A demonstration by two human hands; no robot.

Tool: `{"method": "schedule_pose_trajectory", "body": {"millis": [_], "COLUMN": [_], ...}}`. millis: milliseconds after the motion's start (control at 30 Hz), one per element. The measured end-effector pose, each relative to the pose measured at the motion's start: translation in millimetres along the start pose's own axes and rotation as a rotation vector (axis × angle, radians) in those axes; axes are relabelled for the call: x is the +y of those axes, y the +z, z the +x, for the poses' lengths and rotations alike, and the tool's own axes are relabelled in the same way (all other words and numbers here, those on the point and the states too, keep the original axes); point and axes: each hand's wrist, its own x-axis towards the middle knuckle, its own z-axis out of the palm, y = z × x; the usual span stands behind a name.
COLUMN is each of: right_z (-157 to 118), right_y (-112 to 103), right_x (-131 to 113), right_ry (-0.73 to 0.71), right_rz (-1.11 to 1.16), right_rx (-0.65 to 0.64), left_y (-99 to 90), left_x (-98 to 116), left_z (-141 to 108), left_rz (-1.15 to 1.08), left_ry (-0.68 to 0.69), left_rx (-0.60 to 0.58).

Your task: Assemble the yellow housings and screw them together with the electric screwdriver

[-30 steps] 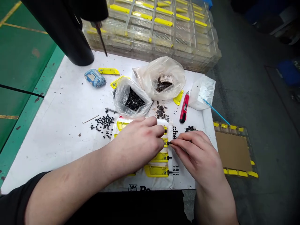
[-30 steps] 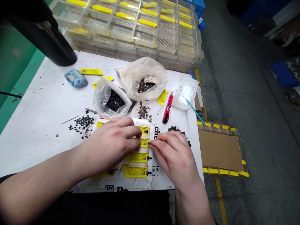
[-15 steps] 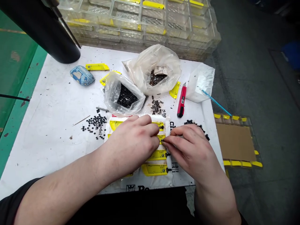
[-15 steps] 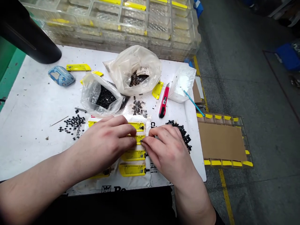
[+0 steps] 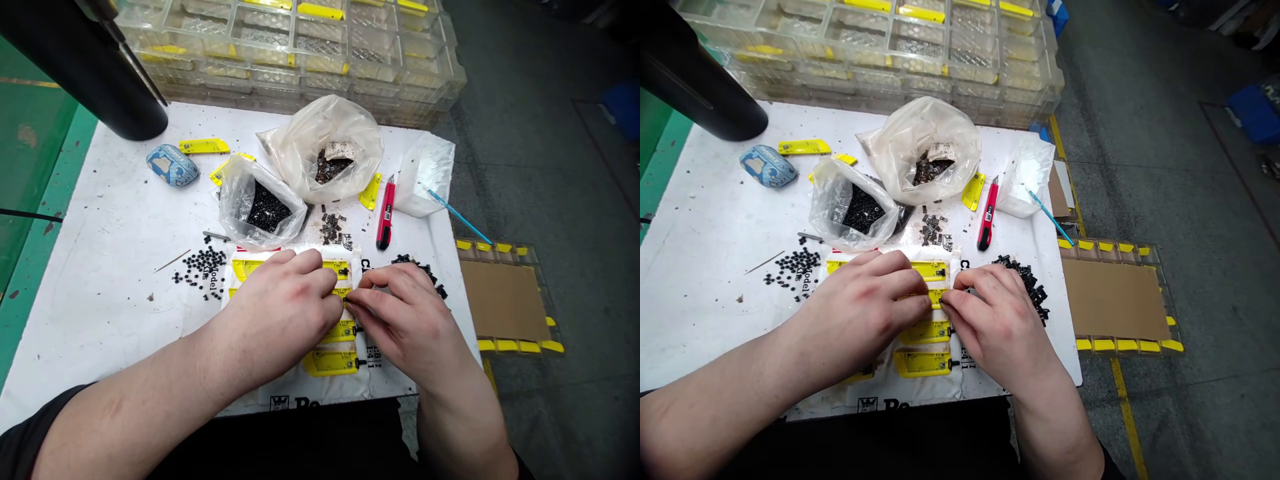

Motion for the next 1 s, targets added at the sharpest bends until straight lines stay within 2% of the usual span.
{"method": "schedule_pose_trajectory", "body": {"millis": [1000], "right_z": [1.3], "right_y": [0.4], "right_x": [0.3], "right_ry": [-0.011], "right_rz": [0.025], "right_rx": [0.014], "left_y": [-0.2], "left_x": [2.1], "left_z": [-1.3], "left_rz": [0.001], "left_ry": [0.003], "left_rx": [-0.008]}}
